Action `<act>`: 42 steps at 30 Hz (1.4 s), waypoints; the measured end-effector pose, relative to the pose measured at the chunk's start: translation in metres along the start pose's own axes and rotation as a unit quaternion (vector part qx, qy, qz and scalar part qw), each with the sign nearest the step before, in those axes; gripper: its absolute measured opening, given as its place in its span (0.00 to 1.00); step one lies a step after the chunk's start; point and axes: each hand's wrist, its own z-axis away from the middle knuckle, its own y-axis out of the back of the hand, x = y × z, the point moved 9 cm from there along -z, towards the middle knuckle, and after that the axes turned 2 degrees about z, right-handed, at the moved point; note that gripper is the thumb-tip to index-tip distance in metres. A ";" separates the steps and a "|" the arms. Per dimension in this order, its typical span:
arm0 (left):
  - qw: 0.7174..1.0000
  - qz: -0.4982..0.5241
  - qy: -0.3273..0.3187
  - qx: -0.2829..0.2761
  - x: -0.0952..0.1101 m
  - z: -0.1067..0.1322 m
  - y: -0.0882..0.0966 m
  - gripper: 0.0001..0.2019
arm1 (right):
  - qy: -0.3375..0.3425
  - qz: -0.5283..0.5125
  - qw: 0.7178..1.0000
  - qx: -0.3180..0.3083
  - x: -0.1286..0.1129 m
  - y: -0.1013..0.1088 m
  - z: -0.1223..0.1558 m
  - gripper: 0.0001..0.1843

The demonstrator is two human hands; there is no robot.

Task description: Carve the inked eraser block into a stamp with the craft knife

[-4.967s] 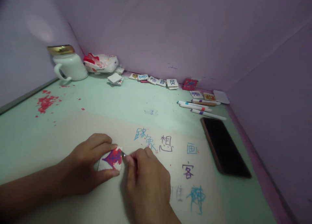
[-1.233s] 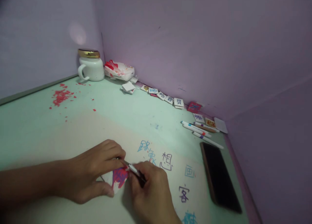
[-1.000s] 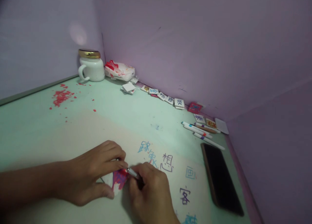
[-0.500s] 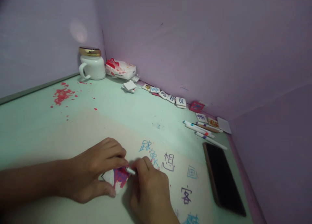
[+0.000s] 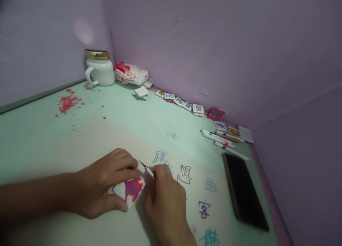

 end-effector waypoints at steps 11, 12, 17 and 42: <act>0.993 -0.083 0.063 0.056 -0.003 0.001 0.014 0.15 | 0.036 -0.057 0.995 0.075 0.006 0.018 0.010 0.09; 0.992 -0.089 0.071 0.054 -0.003 0.001 0.014 0.15 | 0.040 -0.052 0.995 0.075 0.004 0.019 0.011 0.11; 0.989 -0.112 0.085 0.047 -0.003 -0.001 0.014 0.15 | 0.042 -0.009 0.996 0.083 0.001 0.020 0.016 0.14; 0.984 -0.142 0.058 0.089 -0.005 0.004 0.015 0.18 | 0.096 -0.039 0.990 0.091 -0.007 0.014 0.019 0.14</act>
